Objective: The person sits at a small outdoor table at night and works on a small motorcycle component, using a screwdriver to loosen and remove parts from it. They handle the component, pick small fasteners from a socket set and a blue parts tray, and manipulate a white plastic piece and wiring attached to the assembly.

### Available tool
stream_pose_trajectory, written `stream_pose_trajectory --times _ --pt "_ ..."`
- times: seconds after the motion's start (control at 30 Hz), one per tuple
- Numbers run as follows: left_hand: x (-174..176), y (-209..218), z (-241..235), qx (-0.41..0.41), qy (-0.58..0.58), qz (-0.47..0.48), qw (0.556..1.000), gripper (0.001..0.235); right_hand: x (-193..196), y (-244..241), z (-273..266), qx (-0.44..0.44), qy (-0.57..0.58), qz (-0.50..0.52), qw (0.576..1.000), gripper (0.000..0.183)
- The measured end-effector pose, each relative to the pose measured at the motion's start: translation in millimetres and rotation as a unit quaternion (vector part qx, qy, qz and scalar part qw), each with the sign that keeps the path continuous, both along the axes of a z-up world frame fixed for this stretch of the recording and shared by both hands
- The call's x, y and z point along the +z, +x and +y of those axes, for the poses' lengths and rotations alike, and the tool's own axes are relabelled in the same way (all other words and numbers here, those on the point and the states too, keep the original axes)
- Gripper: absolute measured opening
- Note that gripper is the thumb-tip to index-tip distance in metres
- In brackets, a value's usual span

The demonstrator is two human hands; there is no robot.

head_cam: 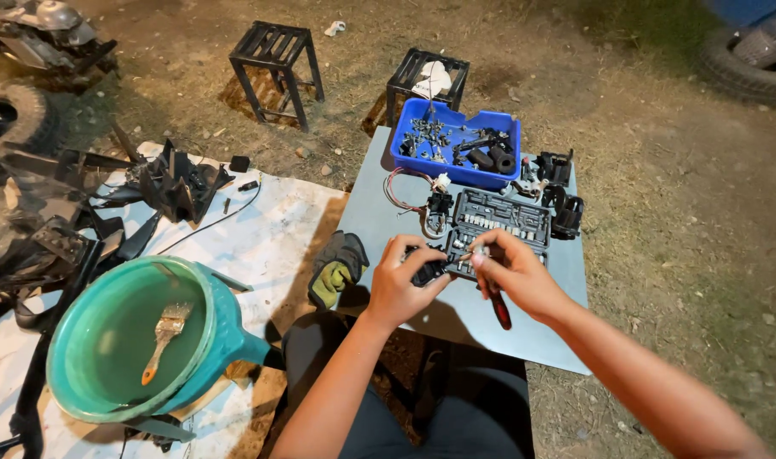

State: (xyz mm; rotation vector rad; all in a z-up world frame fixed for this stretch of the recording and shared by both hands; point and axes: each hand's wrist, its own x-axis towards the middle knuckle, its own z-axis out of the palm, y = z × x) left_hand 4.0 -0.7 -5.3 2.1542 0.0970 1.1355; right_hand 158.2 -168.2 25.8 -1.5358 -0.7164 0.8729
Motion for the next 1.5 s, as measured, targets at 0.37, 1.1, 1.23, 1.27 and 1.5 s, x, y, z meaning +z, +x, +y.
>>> stream_pose_trajectory --times 0.37,1.1,1.23,1.27,1.5 --pt "-78 2 9 -0.056 -0.316 -0.063 0.945 0.048 -73 20 19 -0.094 0.137 0.265 0.95 0.024" --pt "-109 -3 20 -0.12 -0.604 -0.016 0.788 0.03 -124 37 49 -0.121 -0.004 0.278 0.953 0.017" --pt "-112 0 22 -0.123 -0.601 -0.021 0.789 0.03 -117 35 47 -0.118 0.019 0.28 0.953 0.021" --pt "-112 1 24 -0.112 -0.584 -0.016 0.804 0.03 -116 34 47 -0.134 -0.009 0.202 0.97 0.021" --pt "-105 5 31 0.022 -0.19 -0.056 0.98 0.042 -119 23 31 -0.099 -0.156 0.02 0.983 0.032"
